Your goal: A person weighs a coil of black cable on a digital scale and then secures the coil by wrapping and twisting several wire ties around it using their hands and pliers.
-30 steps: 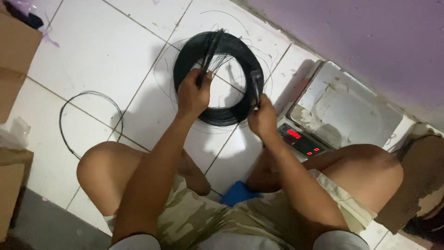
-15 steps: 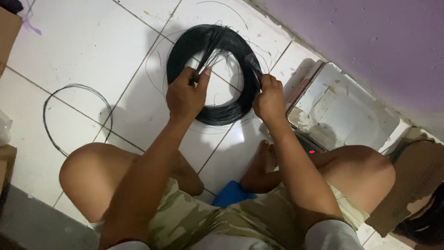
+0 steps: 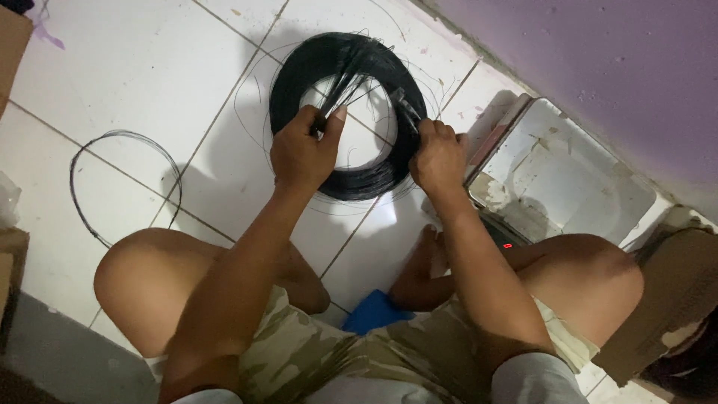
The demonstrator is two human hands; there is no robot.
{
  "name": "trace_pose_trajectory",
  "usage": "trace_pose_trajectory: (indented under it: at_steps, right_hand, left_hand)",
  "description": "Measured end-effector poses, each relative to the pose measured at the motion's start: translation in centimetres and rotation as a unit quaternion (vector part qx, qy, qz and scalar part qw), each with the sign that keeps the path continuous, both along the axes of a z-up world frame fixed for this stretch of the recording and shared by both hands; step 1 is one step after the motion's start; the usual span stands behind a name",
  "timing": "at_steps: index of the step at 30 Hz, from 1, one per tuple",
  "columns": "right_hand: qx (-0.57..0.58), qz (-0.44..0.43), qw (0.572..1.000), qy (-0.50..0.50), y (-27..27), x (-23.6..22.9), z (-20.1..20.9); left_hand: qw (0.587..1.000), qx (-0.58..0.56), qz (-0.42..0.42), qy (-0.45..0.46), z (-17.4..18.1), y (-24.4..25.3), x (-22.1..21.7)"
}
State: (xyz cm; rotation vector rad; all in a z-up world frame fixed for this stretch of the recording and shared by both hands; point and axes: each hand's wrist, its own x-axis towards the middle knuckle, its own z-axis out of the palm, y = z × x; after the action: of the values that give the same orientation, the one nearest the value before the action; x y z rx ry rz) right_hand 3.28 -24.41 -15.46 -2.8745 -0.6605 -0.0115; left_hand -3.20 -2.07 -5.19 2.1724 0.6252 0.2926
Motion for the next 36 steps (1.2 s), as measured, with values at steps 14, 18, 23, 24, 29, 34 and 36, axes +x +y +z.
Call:
trace_pose_trajectory:
  at_steps: [14,18,23,24,29,34,36]
  right_hand:
    - [0.150,-0.249,0.920,0.261,-0.2,-0.4,-3.8]
    - [0.208,-0.274,0.889,0.303,-0.7,-0.1,-6.3]
    - [0.230,-0.251,0.915,0.217,1.0,0.4,-1.1]
    - [0.251,-0.227,0.925,0.172,1.6,0.6,0.8]
    - [0.360,-0.078,0.923,0.109,3.9,0.4,12.6]
    - [0.389,0.026,0.916,0.099,4.1,-1.2,16.3]
    - [0.421,0.042,0.902,0.091,4.2,-1.6,15.6]
  left_hand:
    - [0.999,0.008,0.035,-0.016,0.9,1.5,0.1]
    - [0.999,0.005,-0.001,-0.038,3.2,2.1,-0.3]
    - [0.996,-0.005,-0.062,-0.057,5.9,3.4,0.0]
    - [0.995,-0.019,-0.086,-0.050,6.9,3.7,0.1]
    - [0.986,-0.058,-0.156,-0.021,12.3,3.3,0.0]
    - [0.963,-0.036,-0.265,-0.042,12.1,3.5,-0.1]
    - [0.954,-0.031,-0.297,-0.032,10.8,3.6,-0.1]
